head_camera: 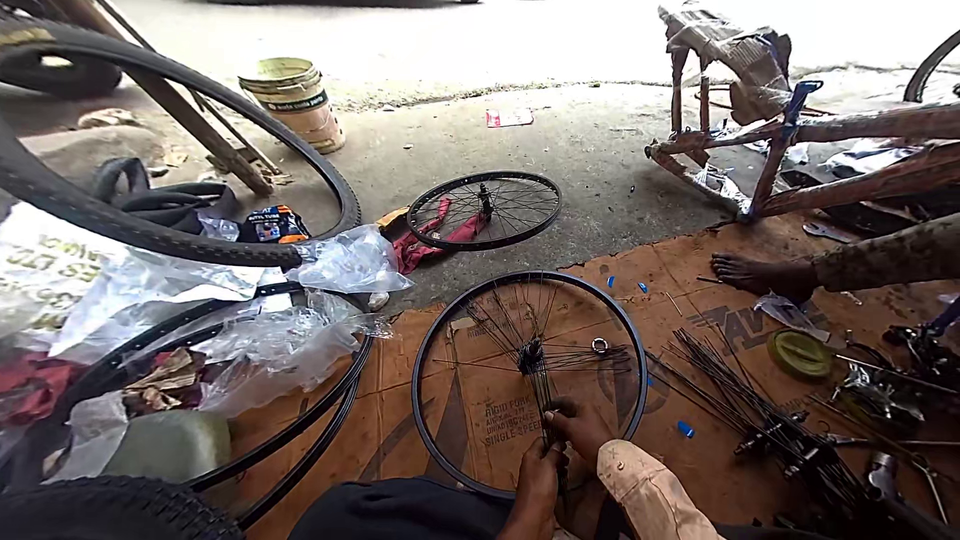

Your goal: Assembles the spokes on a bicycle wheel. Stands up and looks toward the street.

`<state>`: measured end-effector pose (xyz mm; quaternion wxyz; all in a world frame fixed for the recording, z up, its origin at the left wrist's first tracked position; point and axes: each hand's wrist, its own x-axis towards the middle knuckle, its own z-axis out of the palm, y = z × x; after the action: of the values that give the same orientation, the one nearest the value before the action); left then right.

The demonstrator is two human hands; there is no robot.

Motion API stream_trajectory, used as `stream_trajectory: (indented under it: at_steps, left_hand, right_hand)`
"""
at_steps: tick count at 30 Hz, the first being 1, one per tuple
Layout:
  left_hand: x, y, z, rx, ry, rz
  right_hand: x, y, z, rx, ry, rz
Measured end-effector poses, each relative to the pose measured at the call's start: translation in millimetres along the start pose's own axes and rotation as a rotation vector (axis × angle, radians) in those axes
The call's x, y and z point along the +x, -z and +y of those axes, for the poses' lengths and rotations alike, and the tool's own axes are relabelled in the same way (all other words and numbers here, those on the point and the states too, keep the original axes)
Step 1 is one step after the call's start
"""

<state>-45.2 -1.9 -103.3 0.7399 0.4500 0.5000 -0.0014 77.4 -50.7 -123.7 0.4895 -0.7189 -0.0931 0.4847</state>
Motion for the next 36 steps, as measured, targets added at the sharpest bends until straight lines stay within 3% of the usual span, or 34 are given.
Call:
stream_trajectory:
  at_steps: [5,18,25,36]
  left_hand:
    - [3.2,-5.4,4.3,0.005,-0.042,0.080]
    - [10.0,-1.2,5.2,-0.076,-0.116,0.207]
    - [11.7,0.7,3.1,-0.016,-0.110,0.186]
    - [8.1,4.1,5.4,-0.014,-0.119,0.214]
  right_hand:
    - [3.0,-2.5,-13.1,-0.183,0.018,0.002]
    - [5.6,-9.5,-7.3,-0.156,0.040,-0.002]
    - [2.6,-5.7,-9.9,0.184,-0.058,-0.025]
    - [6.0,-11.0,-19.3,0.197,-0.141,0.021]
